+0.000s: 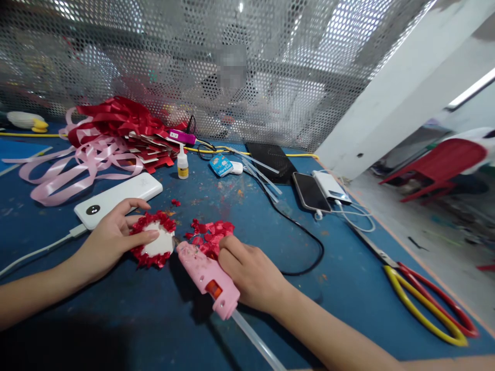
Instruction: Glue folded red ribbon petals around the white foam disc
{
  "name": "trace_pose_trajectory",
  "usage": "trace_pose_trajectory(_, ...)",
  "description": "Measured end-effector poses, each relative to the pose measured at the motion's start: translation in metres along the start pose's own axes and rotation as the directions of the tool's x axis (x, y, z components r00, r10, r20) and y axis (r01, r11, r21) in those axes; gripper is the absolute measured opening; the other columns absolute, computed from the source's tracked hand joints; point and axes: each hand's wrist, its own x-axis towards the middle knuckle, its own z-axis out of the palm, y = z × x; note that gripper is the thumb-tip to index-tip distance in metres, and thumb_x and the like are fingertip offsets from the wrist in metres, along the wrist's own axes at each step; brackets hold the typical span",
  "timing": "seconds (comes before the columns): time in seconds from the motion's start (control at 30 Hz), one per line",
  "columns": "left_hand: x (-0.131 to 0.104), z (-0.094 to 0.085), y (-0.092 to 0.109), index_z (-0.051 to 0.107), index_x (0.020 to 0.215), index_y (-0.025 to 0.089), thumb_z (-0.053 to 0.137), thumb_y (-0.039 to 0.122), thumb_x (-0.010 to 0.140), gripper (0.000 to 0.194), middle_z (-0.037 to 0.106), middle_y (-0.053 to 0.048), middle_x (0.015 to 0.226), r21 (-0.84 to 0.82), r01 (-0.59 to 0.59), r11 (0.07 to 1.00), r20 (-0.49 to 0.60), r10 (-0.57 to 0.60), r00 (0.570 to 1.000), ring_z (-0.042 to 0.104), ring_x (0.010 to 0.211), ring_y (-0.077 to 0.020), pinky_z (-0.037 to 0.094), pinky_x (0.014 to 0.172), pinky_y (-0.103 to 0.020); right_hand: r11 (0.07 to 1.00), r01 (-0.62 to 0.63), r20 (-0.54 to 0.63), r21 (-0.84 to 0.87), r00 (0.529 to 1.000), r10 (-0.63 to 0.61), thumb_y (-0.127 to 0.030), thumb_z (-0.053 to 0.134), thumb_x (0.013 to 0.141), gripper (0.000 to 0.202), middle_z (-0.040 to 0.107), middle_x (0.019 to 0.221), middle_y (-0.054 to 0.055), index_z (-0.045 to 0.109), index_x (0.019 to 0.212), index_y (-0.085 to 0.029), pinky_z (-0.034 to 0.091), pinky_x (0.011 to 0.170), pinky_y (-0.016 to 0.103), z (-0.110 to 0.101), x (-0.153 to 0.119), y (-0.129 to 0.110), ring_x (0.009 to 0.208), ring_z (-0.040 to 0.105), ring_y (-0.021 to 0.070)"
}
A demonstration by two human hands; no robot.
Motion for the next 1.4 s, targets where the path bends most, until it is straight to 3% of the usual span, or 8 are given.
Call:
trace_pose_trajectory(0.4,0.0036,-0.0016,-0.0027,0.041,0.102,0.024,0.076,0.028,0.063,0.053,0.07,0.002,0.074,-0.007,-0.017,1.0,-0.044,0.017,0.999,0.065,0.055,-0.0151,0.052,0.053,-0.024,0.999,0.009,0.029,-0.032,1.0,-0.008,-0.018,0.012,0.097,0.051,0.058,0.074,0.009,0.054,0.07,-0.015,0.042,0.05,0.022,-0.0015,-0.0007,-0.0002,0.064,0.054,0.013)
trace_pose_trajectory(1.0,0.004,-0.0012,-0.0038,0.042,0.101,0.024,0.077,0.024,0.063,0.052,0.07,0.0,0.077,-0.092,-0.028,0.995,-0.062,0.023,0.998,0.067,0.059,-0.0158,0.055,0.054,-0.025,0.999,0.035,0.049,0.034,0.998,-0.037,-0.012,0.02,0.095,0.039,0.055,0.073,0.006,0.051,0.071,-0.017,0.043,0.052,0.023,0.0016,-0.0055,0.0,0.061,0.049,0.0125)
trace_pose_trajectory(1.4,0.0041,0.0005,-0.0011,0.043,0.099,0.023,0.076,0.02,0.064,0.048,0.07,0.002,0.073,-0.122,-0.038,0.992,-0.088,0.027,0.996,0.066,0.057,-0.0133,0.054,0.054,-0.021,0.998,0.061,0.039,0.024,0.997,-0.062,-0.012,0.015,0.096,0.044,0.055,0.07,0.006,0.049,0.068,-0.017,0.044,0.054,0.022,0.0027,-0.0062,-0.0006,0.061,0.05,0.0122)
